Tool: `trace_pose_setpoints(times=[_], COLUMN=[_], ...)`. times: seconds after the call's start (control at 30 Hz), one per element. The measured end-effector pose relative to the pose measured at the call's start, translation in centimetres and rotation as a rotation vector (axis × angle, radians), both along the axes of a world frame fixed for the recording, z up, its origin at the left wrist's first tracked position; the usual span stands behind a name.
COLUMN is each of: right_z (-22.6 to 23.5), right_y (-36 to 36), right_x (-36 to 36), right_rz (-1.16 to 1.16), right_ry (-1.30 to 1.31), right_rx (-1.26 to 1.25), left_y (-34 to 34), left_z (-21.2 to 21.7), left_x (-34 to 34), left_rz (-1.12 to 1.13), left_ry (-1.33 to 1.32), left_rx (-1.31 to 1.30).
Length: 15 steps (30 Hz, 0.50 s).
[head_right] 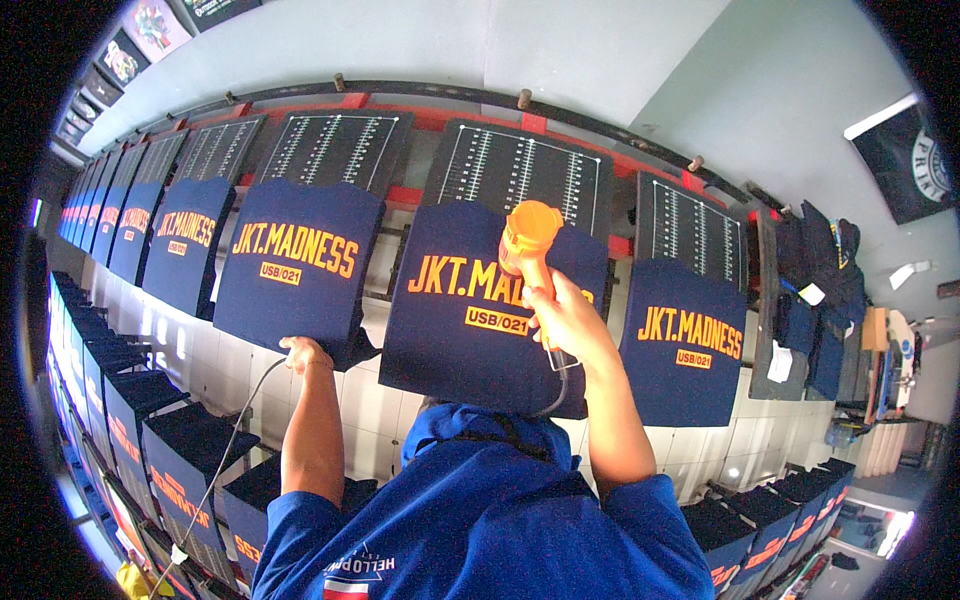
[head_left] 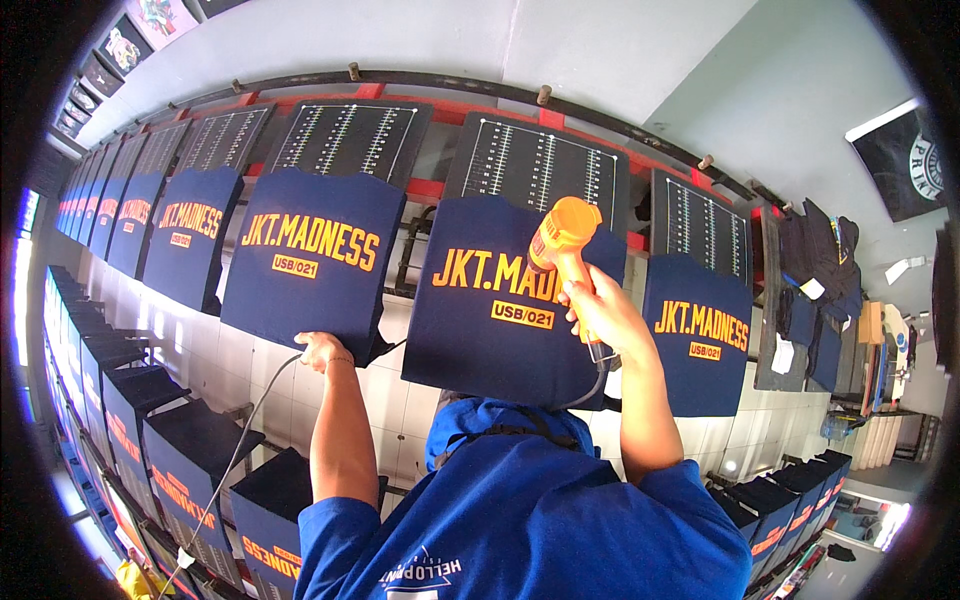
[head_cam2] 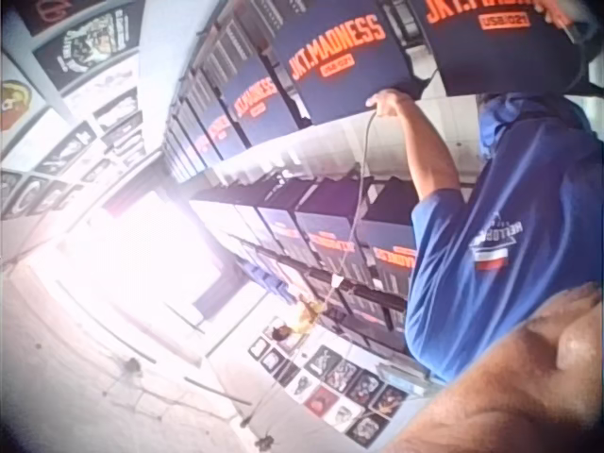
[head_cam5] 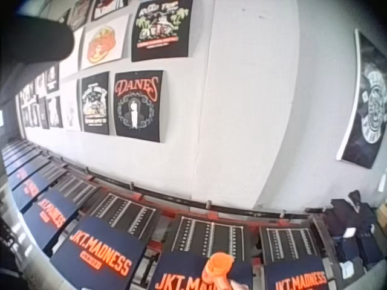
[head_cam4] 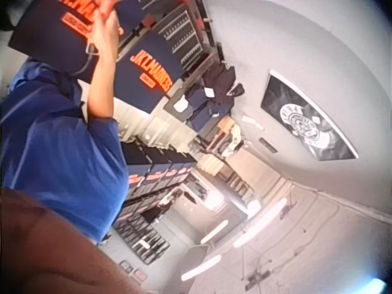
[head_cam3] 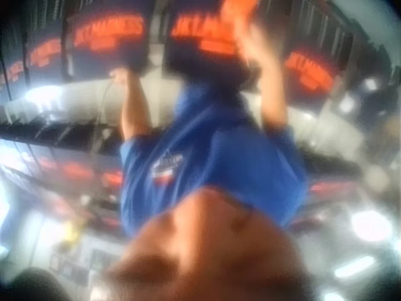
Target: The person uses a heat gun to dry the screen-printed logo on several dark blue t-shirts aligned on printing boards, moving from one garment to the next.
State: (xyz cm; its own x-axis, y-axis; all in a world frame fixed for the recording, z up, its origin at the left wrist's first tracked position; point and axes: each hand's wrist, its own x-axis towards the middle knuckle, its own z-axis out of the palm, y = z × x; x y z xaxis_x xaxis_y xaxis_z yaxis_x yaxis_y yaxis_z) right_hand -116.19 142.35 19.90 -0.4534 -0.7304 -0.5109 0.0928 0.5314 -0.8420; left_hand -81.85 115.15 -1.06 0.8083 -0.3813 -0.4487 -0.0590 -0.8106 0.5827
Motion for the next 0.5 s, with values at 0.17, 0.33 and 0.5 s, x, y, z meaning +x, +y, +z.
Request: trace_pose_setpoints(times=[0.17, 0.33, 0.5], right_z=[0.2, 0.0, 0.3], right_y=[2.1, 4.3, 4.8], right_x=[0.8, 1.3, 1.6], right_rz=[0.036, 0.070, 0.005], right_ry=[-0.036, -0.075, -0.064], right_rx=[0.073, 0.059, 0.008], left_y=[-0.4, 0.1, 0.1], left_z=[-0.4, 0.7, 0.9], left_x=[0.2, -0.3, -0.4], left_rz=[0.088, 0.052, 0.080], left_ry=[0.049, 0.039, 0.041], left_rx=[-0.008, -0.004, -0.037])
